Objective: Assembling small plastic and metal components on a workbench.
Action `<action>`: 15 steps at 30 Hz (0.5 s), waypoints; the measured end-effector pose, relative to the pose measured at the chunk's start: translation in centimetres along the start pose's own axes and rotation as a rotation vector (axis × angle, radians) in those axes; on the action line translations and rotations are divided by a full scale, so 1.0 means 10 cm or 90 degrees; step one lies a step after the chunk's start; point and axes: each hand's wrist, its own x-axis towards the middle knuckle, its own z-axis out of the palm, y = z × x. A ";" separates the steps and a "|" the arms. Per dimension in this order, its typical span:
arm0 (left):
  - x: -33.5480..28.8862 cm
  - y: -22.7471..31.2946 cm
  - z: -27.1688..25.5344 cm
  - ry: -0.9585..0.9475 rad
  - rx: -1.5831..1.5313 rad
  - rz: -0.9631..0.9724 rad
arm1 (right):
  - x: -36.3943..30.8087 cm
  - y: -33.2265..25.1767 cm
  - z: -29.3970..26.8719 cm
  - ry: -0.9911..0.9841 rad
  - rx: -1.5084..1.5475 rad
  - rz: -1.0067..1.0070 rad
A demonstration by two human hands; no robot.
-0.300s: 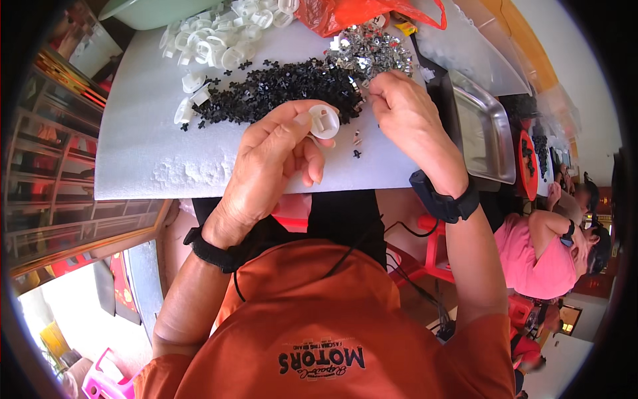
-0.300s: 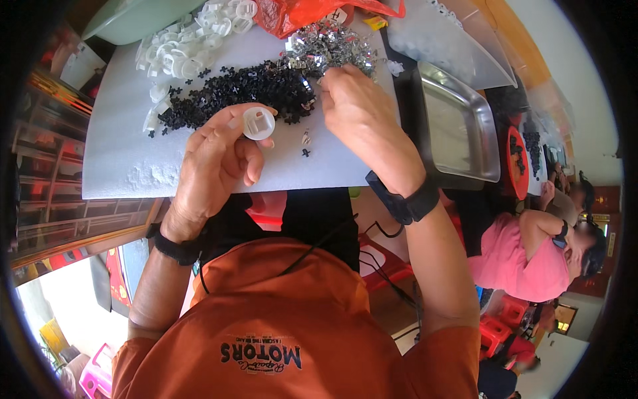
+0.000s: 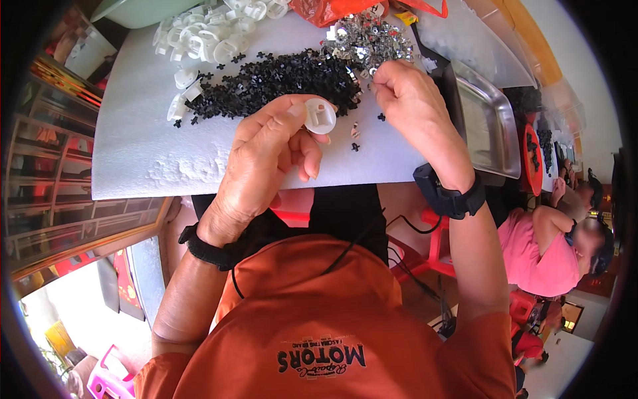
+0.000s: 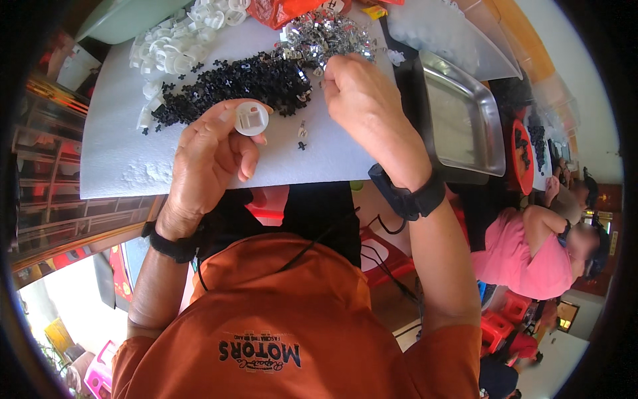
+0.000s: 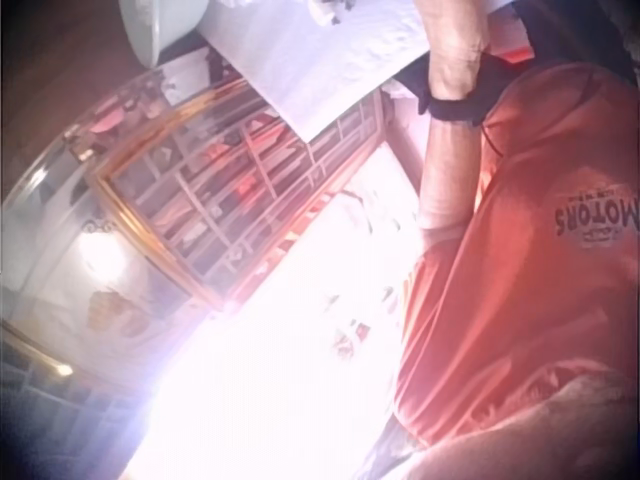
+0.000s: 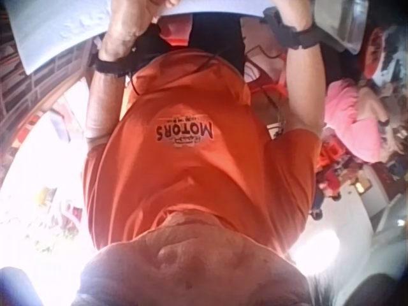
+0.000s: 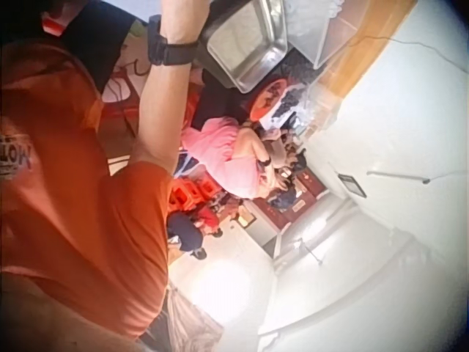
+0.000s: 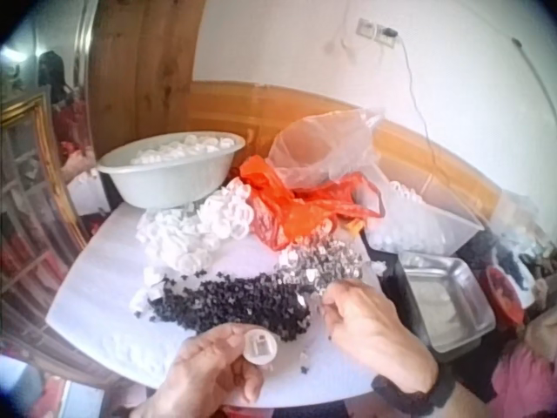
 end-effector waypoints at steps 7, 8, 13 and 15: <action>0.02 0.01 0.03 0.013 0.038 0.000 | -0.01 -0.01 -0.02 0.013 -0.012 0.004; 0.01 0.02 0.03 0.017 0.039 -0.001 | -0.01 -0.03 -0.03 0.028 -0.014 -0.012; -0.01 0.01 0.01 0.004 -0.051 -0.002 | -0.15 -0.31 -0.31 -0.034 0.137 0.005; -0.01 0.03 -0.04 -0.021 -0.036 -0.028 | -0.22 -0.44 -0.32 -0.034 0.339 -0.129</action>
